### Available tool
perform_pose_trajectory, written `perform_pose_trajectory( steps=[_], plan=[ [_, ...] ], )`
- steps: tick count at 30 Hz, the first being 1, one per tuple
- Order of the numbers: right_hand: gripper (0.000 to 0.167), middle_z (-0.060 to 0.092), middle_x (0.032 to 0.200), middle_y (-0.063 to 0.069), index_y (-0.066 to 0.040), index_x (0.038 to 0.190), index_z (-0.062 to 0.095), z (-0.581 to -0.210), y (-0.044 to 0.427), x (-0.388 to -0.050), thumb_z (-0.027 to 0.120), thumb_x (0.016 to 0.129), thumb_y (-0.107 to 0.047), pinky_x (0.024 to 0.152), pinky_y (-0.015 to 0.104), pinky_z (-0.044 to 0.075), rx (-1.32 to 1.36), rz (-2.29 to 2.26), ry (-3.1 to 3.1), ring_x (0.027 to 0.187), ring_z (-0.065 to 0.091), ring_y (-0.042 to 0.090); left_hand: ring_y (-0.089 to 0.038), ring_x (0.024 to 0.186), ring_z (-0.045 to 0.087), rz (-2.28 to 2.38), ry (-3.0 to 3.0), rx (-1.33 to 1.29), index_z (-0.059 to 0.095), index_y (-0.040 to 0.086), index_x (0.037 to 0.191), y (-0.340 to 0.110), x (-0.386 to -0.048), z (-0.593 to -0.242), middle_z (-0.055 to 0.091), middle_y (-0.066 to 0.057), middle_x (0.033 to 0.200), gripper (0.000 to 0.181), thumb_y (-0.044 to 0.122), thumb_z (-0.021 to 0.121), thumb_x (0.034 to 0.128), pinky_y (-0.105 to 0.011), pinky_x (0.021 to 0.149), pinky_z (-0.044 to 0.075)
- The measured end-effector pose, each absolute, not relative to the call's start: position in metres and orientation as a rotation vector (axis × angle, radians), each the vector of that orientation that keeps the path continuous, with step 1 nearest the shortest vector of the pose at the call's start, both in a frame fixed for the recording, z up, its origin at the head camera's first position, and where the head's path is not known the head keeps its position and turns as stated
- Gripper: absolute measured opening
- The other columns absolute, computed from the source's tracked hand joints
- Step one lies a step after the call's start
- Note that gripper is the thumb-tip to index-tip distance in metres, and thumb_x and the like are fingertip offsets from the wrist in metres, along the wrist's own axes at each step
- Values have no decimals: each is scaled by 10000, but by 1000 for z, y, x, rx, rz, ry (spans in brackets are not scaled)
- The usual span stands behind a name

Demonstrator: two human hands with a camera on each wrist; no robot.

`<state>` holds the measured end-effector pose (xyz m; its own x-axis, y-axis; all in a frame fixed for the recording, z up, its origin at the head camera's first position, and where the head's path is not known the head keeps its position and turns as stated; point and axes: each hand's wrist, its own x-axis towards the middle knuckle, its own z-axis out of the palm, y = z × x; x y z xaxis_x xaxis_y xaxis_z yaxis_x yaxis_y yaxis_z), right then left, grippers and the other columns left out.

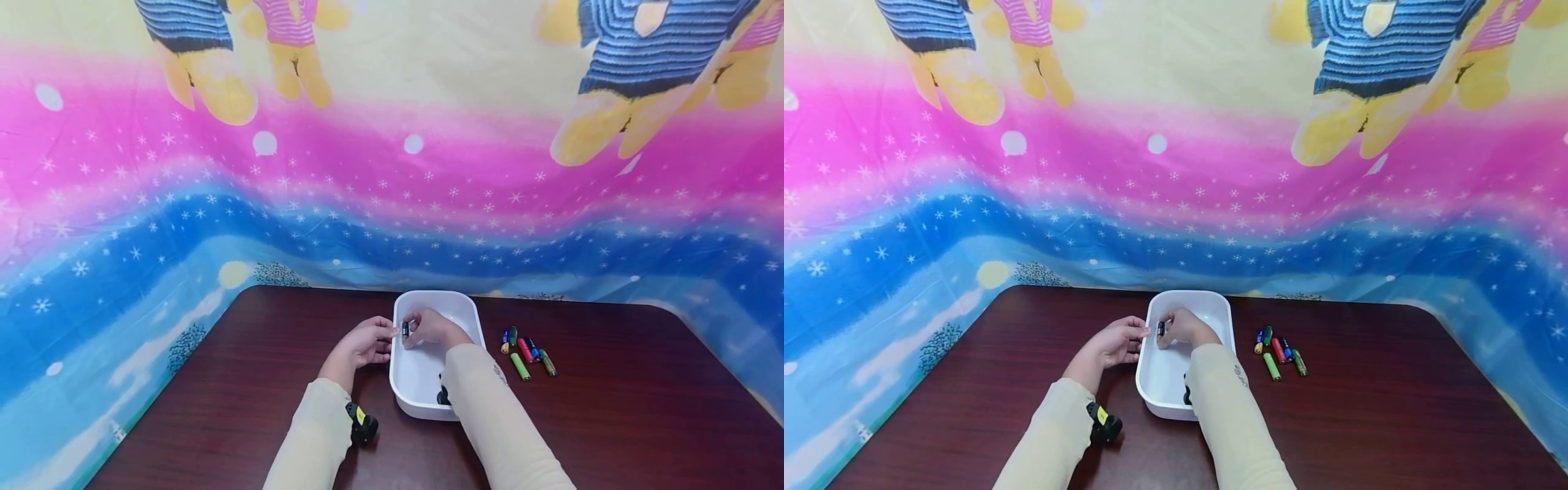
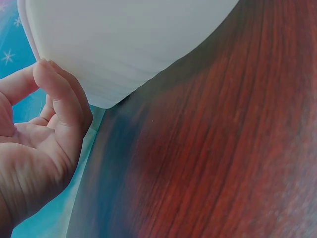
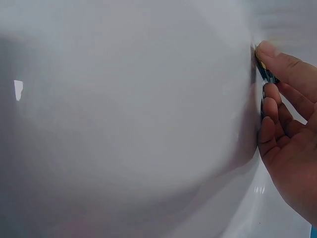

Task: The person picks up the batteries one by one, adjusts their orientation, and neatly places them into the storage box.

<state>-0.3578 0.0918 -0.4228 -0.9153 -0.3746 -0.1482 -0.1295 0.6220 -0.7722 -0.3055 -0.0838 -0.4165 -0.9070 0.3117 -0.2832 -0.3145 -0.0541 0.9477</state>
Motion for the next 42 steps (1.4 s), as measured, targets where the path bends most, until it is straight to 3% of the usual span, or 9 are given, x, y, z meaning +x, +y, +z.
perform_pose_trajectory(
  steps=[10,16,21,27,34,42],
  plan=[
    [563,561,883,91,-13,1178,583,-418,88,-354,803,661,-35,693,240,375,-341,-1141,2566,742,472,142,-115,608,543,2020,1803,-35,464,86,969,-83,-309,-419,557,-45,734,121,107,562,900,-234,504,477],
    [683,593,954,89,-22,1261,514,-412,92,-355,802,642,-10,815,314,416,-328,-1047,2591,819,524,184,-116,604,532,2029,1819,-24,466,76,969,-80,-311,-419,541,-43,739,140,102,578,889,-238,513,477],
    [753,607,929,72,-14,1320,441,-404,94,-355,767,646,64,800,328,442,-267,-1008,2613,808,546,190,-123,612,538,2026,1838,-26,473,66,983,-80,-313,-423,540,-59,762,157,110,591,890,-239,515,484],
    [626,601,913,67,1,1309,461,-381,104,-355,723,740,3,718,306,466,-337,-965,2677,796,553,193,-119,611,549,2028,1859,-41,488,56,994,-81,-312,-424,552,-55,761,166,120,600,890,-239,513,483],
    [527,564,1078,141,-8,1366,398,-339,144,-357,601,885,-81,848,412,467,-397,-1134,2612,978,550,267,-117,578,526,2007,1893,-53,499,61,1006,-80,-311,-425,540,-33,725,176,127,607,883,-230,502,471],
    [455,498,1242,246,41,1359,391,-317,215,-353,518,937,-71,916,457,430,-445,-1079,2677,1148,469,381,-116,573,517,2001,1912,-58,505,67,1011,-80,-309,-421,535,-29,720,189,148,616,880,-229,507,465]
  ],
)
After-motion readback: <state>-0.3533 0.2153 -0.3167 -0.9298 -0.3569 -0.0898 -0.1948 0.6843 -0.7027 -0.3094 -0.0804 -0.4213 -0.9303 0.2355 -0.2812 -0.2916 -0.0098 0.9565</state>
